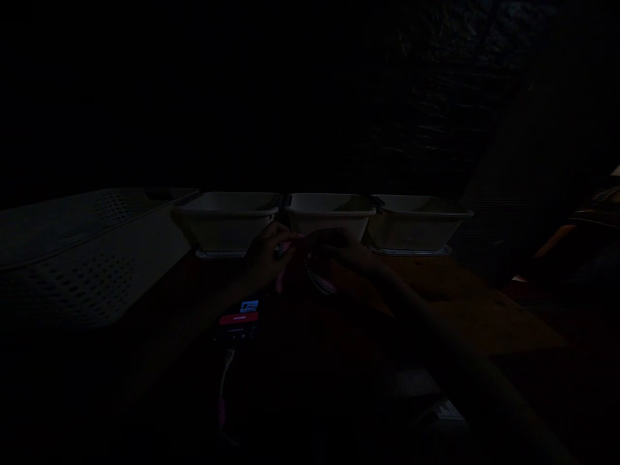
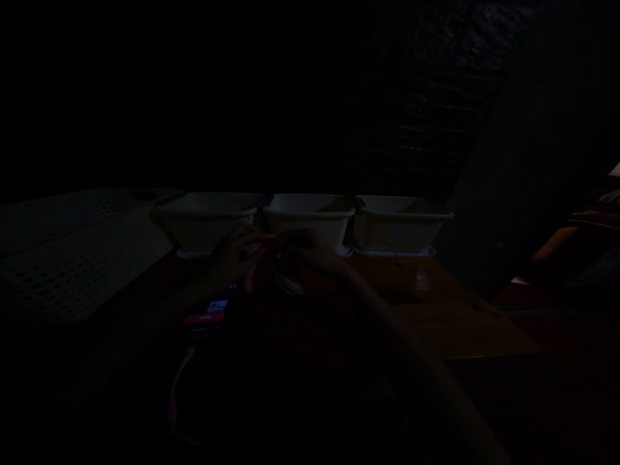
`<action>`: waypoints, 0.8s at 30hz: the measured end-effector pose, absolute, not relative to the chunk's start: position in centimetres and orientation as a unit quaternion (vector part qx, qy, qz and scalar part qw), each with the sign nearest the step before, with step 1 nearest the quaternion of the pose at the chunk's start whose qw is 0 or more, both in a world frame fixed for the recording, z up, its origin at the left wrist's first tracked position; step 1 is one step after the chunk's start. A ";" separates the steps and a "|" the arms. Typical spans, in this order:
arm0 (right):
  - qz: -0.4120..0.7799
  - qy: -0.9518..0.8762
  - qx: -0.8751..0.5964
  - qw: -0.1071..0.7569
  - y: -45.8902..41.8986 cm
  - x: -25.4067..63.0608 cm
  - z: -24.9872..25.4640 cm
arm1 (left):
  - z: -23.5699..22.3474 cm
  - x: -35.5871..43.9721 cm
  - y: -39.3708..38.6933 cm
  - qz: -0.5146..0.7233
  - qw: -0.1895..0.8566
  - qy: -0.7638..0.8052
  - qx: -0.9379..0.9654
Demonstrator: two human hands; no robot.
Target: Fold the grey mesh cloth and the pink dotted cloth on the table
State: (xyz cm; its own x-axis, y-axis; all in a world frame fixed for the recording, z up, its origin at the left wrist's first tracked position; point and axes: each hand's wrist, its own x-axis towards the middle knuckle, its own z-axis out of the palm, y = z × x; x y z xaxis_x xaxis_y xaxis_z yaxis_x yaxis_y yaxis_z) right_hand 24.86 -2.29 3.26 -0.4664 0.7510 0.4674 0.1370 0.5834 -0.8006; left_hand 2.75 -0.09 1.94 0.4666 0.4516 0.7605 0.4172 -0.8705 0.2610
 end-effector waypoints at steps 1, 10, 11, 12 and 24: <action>0.344 -0.785 -0.282 0.431 -2.3 24.7 3.1 | 1.9 2.8 -0.1 0.453 0.021 0.250 0.855; 0.214 -0.779 -0.319 0.496 -2.2 23.2 1.7 | 2.1 3.3 -1.4 0.451 0.052 0.242 0.857; 0.194 -0.776 -0.323 0.506 -2.2 23.2 1.7 | 2.1 3.3 -1.6 0.452 0.061 0.248 0.855; 0.175 -0.772 -0.324 0.517 -2.2 23.2 1.6 | 2.1 3.4 -1.7 0.453 0.073 0.253 0.852; 0.114 -0.745 -0.319 0.575 -2.1 22.5 1.2 | 1.3 3.5 -1.8 0.437 0.151 0.224 0.858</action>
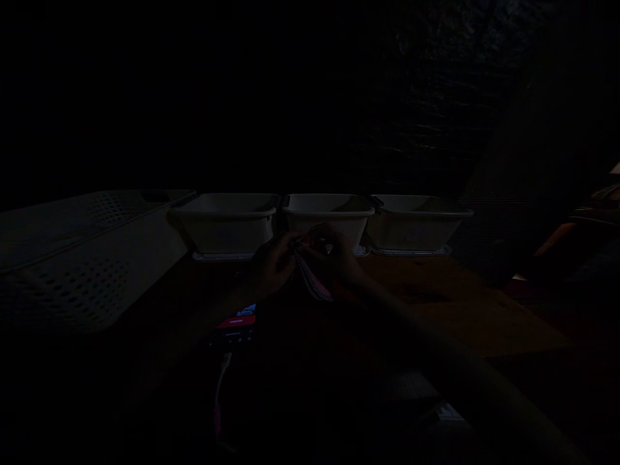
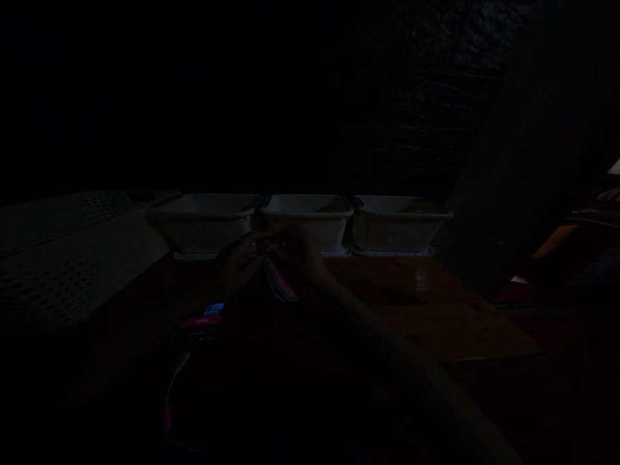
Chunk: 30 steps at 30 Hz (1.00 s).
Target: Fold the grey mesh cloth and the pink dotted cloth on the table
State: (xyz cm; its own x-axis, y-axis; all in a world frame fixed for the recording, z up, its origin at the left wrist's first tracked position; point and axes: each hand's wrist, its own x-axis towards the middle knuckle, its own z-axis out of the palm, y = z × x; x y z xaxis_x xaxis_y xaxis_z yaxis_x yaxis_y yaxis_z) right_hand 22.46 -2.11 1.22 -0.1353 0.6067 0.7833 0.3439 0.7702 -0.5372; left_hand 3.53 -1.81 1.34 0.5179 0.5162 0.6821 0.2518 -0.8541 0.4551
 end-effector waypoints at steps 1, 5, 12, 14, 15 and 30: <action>0.111 -0.741 -0.324 0.577 -2.1 22.4 1.2 | 1.4 3.5 -1.9 0.439 0.155 0.221 0.857; 0.113 -0.726 -0.337 0.589 -2.2 22.2 1.1 | 1.6 3.6 -2.3 0.436 0.174 0.235 0.851; 0.077 -0.759 -0.347 0.546 -2.7 22.7 1.8 | 1.6 3.6 -2.3 0.450 0.187 0.244 0.839; 0.062 -0.773 -0.369 0.513 -2.7 23.3 2.1 | 1.8 3.5 -2.0 0.461 0.195 0.252 0.828; 0.067 -0.776 -0.385 0.494 -2.6 23.6 2.3 | 1.9 3.4 -1.8 0.468 0.200 0.260 0.820; 0.319 -0.695 -0.443 0.468 -0.6 24.9 1.0 | 1.3 2.5 1.4 0.516 0.279 0.307 0.749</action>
State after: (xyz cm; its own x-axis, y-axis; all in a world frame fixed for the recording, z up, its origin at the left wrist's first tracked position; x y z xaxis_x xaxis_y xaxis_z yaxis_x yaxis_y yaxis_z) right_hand 24.95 -0.62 1.00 -0.1691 0.9142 0.3683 0.3163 0.4043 -0.8582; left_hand 2.54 1.40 1.32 0.2781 0.7481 0.6024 0.1720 -0.6558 0.7351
